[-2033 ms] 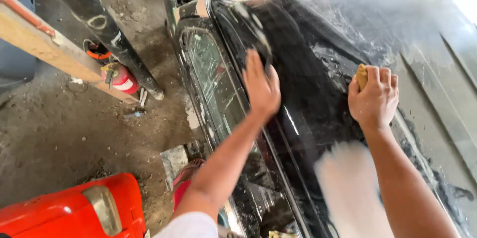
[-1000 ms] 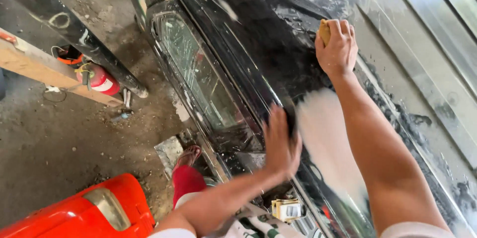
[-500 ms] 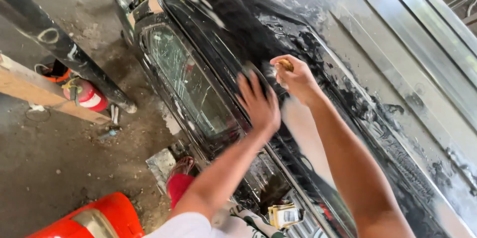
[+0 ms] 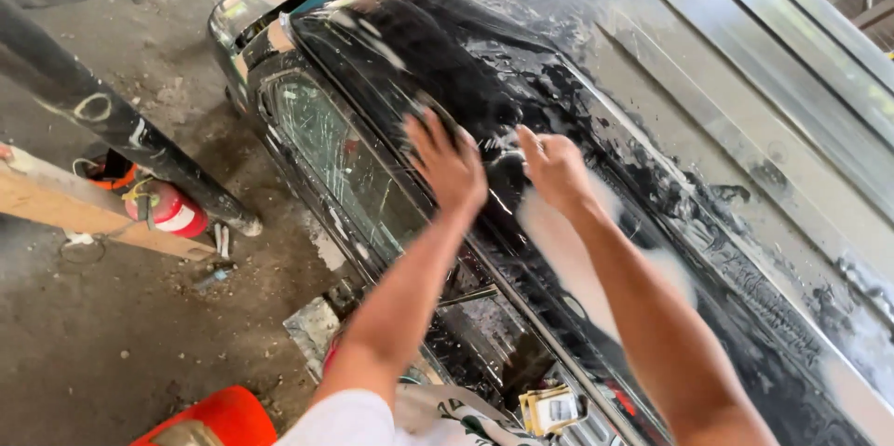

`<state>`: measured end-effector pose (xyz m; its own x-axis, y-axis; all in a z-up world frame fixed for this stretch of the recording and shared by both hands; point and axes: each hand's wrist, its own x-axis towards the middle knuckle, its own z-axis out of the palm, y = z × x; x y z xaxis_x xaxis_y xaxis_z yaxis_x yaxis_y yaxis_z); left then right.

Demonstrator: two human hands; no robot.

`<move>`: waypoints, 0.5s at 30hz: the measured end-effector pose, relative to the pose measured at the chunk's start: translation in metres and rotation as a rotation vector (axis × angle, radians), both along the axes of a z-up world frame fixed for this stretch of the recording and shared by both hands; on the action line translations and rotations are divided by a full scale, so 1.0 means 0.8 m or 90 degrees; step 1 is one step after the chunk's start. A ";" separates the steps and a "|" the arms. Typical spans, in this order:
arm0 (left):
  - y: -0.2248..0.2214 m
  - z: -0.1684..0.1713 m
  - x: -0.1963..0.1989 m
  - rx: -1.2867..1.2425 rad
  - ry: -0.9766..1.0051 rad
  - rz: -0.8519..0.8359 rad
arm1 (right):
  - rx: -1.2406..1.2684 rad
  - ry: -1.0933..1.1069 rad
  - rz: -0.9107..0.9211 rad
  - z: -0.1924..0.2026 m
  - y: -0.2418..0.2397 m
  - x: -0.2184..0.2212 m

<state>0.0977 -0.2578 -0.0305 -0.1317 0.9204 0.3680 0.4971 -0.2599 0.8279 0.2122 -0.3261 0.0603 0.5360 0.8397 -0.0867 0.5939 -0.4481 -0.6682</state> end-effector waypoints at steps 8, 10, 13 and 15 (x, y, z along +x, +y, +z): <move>-0.191 0.063 -0.018 -0.055 -0.017 -0.297 | -0.001 -0.512 -0.142 0.046 -0.158 0.144; -0.172 0.053 -0.013 -0.100 0.027 -0.371 | 0.011 -0.532 -0.131 0.031 -0.171 0.192; -0.022 0.021 -0.009 -0.007 0.037 -0.264 | -0.012 -0.486 -0.136 0.013 -0.191 0.192; 0.106 -0.002 -0.014 -0.127 0.074 -0.124 | -0.034 -0.474 -0.143 0.026 -0.179 0.181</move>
